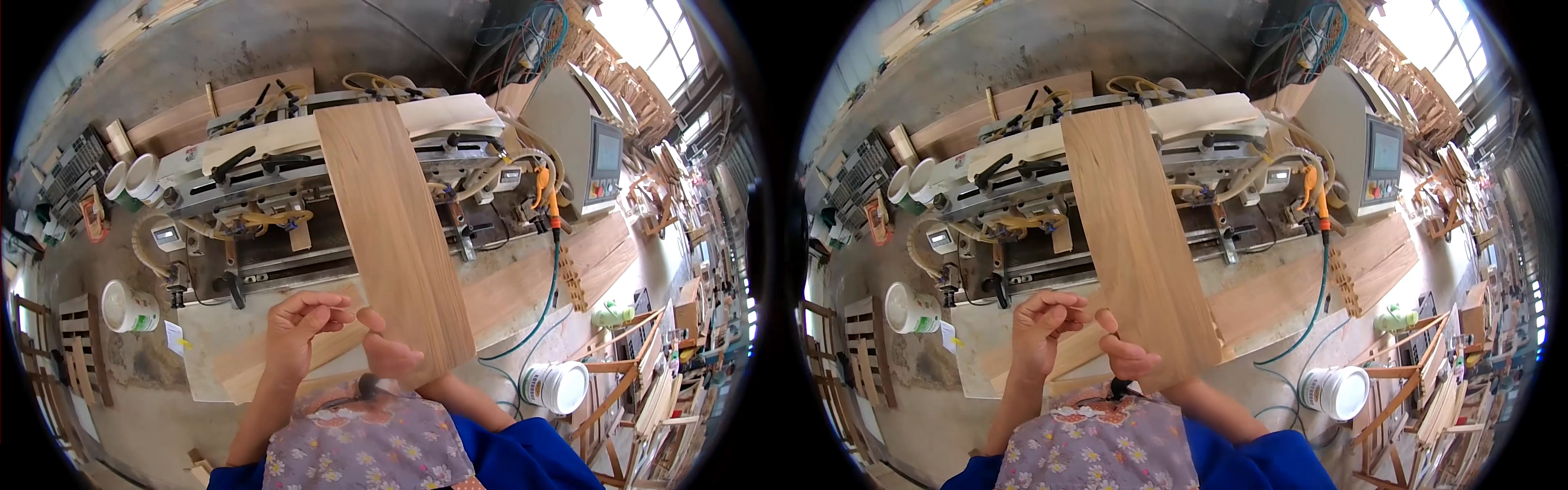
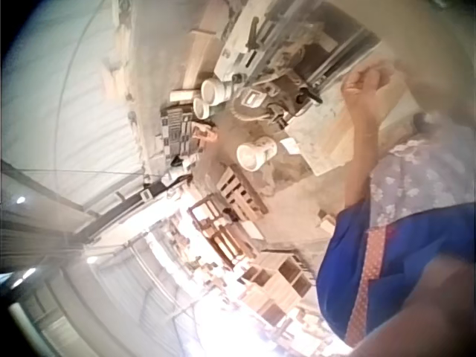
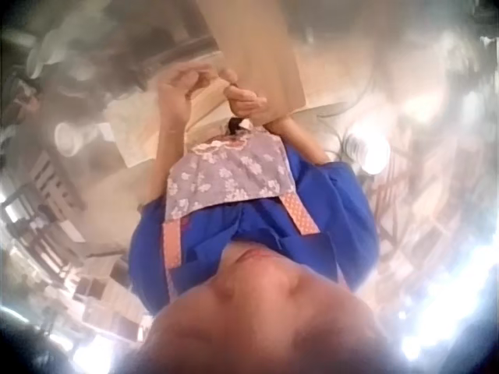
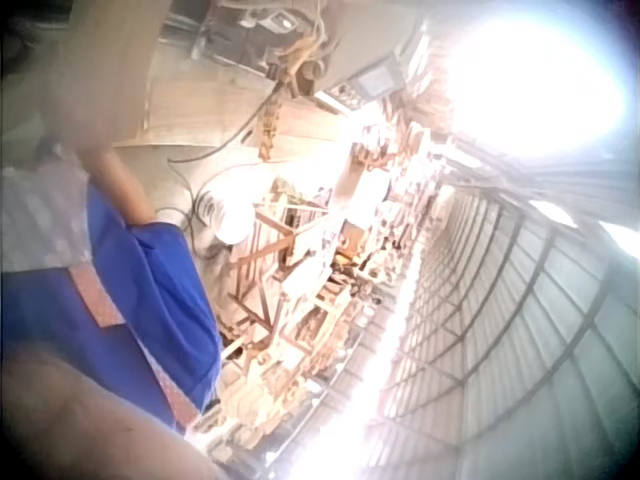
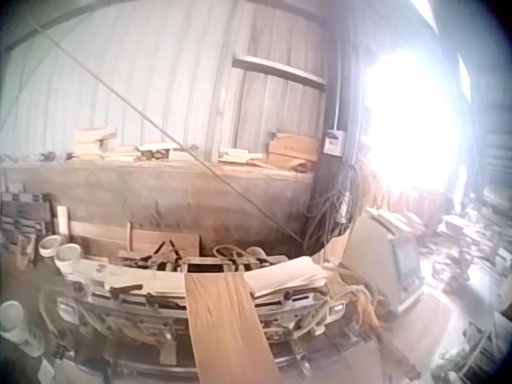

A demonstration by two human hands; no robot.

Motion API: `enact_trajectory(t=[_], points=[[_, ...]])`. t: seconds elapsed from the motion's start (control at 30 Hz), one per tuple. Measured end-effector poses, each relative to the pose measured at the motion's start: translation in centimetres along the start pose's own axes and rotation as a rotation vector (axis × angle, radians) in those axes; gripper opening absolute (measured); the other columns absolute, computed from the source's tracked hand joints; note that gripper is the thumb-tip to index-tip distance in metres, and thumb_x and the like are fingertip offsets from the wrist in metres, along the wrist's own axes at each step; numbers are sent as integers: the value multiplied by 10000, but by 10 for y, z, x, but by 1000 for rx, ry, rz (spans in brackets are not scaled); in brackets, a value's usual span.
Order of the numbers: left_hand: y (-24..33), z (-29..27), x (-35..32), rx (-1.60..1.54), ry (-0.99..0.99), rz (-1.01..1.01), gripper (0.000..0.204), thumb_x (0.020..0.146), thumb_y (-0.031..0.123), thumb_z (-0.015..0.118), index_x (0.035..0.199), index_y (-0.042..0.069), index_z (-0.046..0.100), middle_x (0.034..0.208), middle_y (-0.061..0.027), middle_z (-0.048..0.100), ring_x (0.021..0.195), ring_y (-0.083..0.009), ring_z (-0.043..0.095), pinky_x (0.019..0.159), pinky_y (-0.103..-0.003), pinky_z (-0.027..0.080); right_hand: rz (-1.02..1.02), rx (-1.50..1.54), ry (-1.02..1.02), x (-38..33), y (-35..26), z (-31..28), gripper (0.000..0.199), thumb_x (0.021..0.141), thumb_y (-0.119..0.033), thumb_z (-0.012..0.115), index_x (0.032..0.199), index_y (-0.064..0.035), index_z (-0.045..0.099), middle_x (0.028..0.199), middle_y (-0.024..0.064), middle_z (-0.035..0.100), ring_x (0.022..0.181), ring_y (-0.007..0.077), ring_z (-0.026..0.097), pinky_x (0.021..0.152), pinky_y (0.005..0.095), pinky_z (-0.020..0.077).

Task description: The person picks up wood planks, inspects them, and feeds them one at a time into a woodworking machine.

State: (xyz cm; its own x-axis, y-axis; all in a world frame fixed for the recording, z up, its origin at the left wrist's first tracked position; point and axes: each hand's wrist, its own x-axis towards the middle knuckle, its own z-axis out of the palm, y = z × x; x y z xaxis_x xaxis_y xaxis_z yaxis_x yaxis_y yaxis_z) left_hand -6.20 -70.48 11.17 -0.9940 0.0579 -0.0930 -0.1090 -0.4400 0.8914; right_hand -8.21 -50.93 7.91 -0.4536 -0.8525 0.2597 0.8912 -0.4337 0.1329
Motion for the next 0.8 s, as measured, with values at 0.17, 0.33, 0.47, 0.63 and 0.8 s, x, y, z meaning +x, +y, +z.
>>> enact_trajectory(t=[0.17, 0.33, 0.47, 0.63, 0.8], points=[[1, 2, 1, 37, 24, -40, 227, 922, 128, 609, 1100, -11, 625, 1092, -130, 676, 932, -191, 680, 785, -284, 536, 51, 68, -43, -8, 5, -13, 475, 950, -454, 437, 1094, -1, 443, 720, 138, 529, 471, 152, 470, 454, 246, 383], [6, 7, 19, 10, 66, -16, 534, 858, 191, 701, 1301, 1, 473, 1230, -128, 599, 1059, -201, 622, 860, -309, 508, 133, 154, -63, -15, 15, -32, 540, 958, -485, 403, 1118, 29, 442, 709, 151, 504, 474, 177, 454, 475, 252, 391], [21, 24, 46, 75, 81, 152, 682, 775, 179, 770, 1328, -2, 413, 1241, -132, 579, 1049, -190, 601, 876, -311, 493, 481, 669, -336, -13, 36, -84, 531, 973, -472, 388, 1091, 31, 509, 757, 175, 551, 489, 218, 487, 496, 270, 432], [49, 15, 71, 263, 241, 223, 494, 791, 168, 752, 1191, -18, 529, 1033, -73, 654, 867, -109, 599, 798, -248, 483, 283, 876, 451, -36, 28, -38, 446, 974, -376, 441, 1109, 32, 558, 882, 173, 622, 647, 225, 599, 595, 257, 489], [71, -7, 89, 235, 376, 453, 277, 953, 268, 581, 956, -5, 628, 808, 48, 588, 719, -21, 463, 648, -200, 390, 115, -628, 473, -30, 16, -49, 621, 948, -478, 417, 1325, 14, 454, 1210, 167, 555, 1156, 296, 519, 991, 403, 412]])
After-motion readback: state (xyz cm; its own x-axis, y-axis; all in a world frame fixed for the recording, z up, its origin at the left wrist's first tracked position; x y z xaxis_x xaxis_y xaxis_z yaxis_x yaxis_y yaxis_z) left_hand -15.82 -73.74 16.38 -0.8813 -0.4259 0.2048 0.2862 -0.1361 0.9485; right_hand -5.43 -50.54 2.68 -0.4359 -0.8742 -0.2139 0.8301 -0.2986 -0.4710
